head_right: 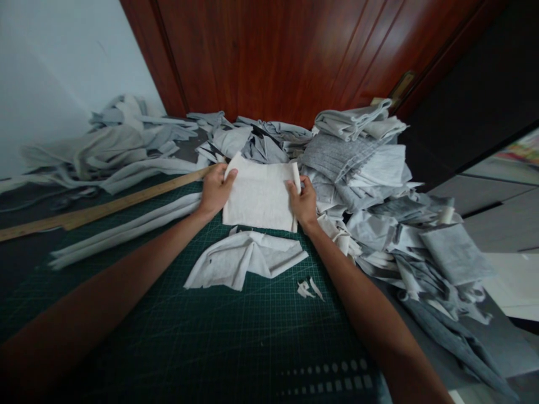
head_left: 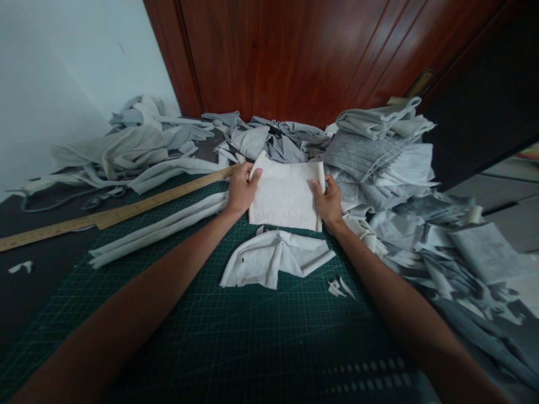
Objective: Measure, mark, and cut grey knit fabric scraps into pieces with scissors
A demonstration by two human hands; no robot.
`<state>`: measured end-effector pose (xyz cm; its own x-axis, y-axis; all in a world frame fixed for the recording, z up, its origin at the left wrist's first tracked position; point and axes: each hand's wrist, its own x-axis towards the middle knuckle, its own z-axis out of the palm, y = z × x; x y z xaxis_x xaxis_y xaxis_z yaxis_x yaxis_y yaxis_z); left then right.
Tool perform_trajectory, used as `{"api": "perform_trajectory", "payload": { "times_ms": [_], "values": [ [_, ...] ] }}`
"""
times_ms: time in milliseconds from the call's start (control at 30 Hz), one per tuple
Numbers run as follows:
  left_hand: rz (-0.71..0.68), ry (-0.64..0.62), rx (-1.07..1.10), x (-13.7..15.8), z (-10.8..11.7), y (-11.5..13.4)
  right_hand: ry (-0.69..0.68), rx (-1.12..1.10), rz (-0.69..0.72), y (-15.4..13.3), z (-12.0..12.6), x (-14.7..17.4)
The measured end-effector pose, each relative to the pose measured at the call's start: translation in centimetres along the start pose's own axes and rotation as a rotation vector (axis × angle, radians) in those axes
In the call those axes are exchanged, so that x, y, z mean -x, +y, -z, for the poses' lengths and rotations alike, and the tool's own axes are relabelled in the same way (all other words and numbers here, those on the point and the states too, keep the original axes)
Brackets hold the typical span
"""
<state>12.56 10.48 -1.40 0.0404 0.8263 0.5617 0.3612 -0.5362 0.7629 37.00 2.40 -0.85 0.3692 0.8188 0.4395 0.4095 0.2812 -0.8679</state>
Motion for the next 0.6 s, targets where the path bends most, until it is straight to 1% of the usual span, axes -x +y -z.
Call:
{"api": "perform_trajectory", "payload": {
  "times_ms": [100, 233, 367, 533, 600],
  "values": [
    [0.077, -0.002, 0.083, -0.06, 0.08, 0.12, 0.002, -0.069, 0.0, 0.18, 0.1, -0.13],
    [0.083, 0.055, 0.142, -0.11, 0.17, 0.24, 0.046, -0.069, 0.003, 0.54, 0.39, -0.25],
    [0.115, 0.03, 0.179, -0.22, 0.33, 0.23, 0.082, -0.08, -0.004, 0.69, 0.46, -0.29],
    [0.076, 0.085, 0.14, -0.63, 0.49, 0.03, 0.02, -0.122, -0.021, 0.46, 0.3, -0.32],
    [0.084, 0.105, 0.15, -0.76, 0.46, -0.03, -0.011, -0.132, -0.033, 0.43, 0.3, -0.39]
  ]
}}
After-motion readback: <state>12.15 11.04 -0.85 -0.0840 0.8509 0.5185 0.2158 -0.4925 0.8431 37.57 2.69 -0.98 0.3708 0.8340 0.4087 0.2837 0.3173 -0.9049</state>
